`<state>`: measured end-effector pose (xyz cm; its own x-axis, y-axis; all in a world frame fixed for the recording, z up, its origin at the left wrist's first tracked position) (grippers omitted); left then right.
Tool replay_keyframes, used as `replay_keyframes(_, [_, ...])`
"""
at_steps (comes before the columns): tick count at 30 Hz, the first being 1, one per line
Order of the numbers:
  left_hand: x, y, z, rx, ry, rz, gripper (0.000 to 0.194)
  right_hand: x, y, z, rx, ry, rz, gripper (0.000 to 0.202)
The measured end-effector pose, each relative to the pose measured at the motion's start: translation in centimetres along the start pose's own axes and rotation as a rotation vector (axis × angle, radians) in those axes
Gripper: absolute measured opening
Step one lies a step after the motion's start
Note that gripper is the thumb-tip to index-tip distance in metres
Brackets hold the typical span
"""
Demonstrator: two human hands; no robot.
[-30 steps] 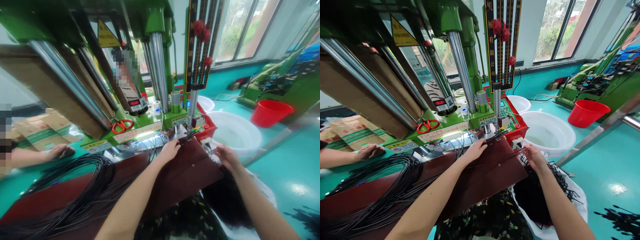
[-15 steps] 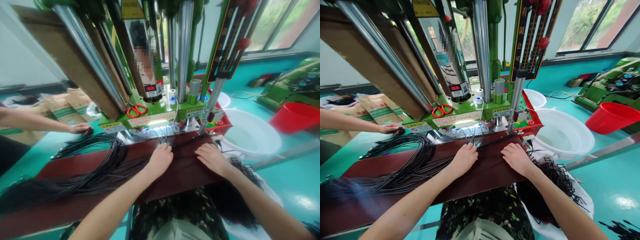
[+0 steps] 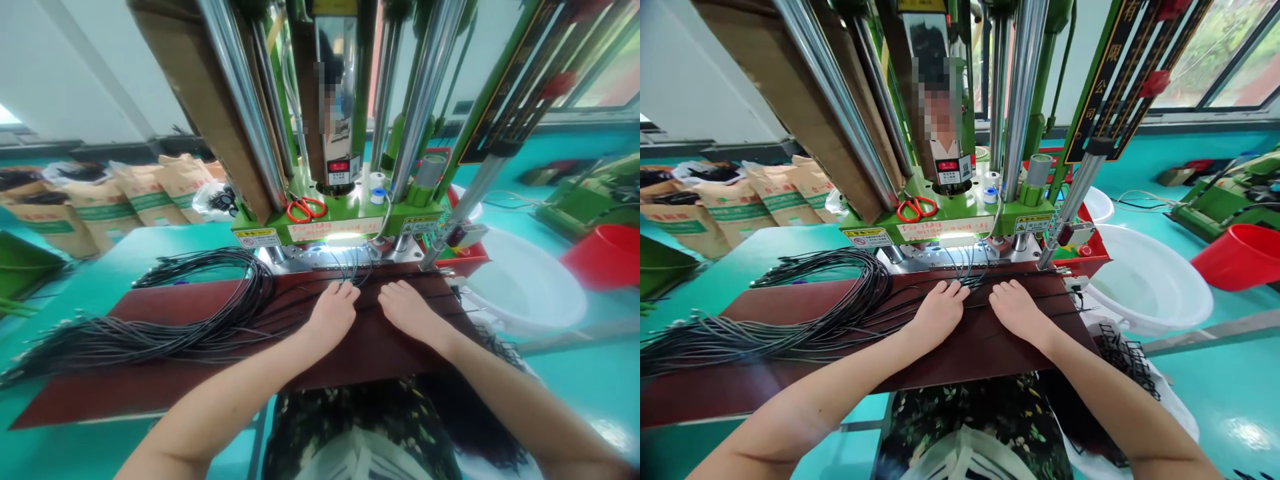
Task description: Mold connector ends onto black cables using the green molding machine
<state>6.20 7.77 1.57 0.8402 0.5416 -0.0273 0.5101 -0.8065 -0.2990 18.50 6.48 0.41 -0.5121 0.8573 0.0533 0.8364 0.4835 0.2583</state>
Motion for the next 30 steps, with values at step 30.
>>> replay_keyframes(30, [-16.6, -19.1, 6.4, -0.591, -0.162, -0.75, 0.032, 17.6, -12.8, -2.7, 0.305, -0.238, -0.353, 0.011])
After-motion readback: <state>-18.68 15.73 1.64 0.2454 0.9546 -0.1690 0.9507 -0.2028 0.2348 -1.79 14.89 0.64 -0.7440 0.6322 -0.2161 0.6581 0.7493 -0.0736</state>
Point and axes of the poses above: each hand's wrist, its own x-axis towards the middle knuckle, its own z-axis out of the palm, y = z × x, the point moved 5 cm from there along x, towards the middle knuckle, and after that the axes turned 7 degrees about -y, right-handed, at the moved point
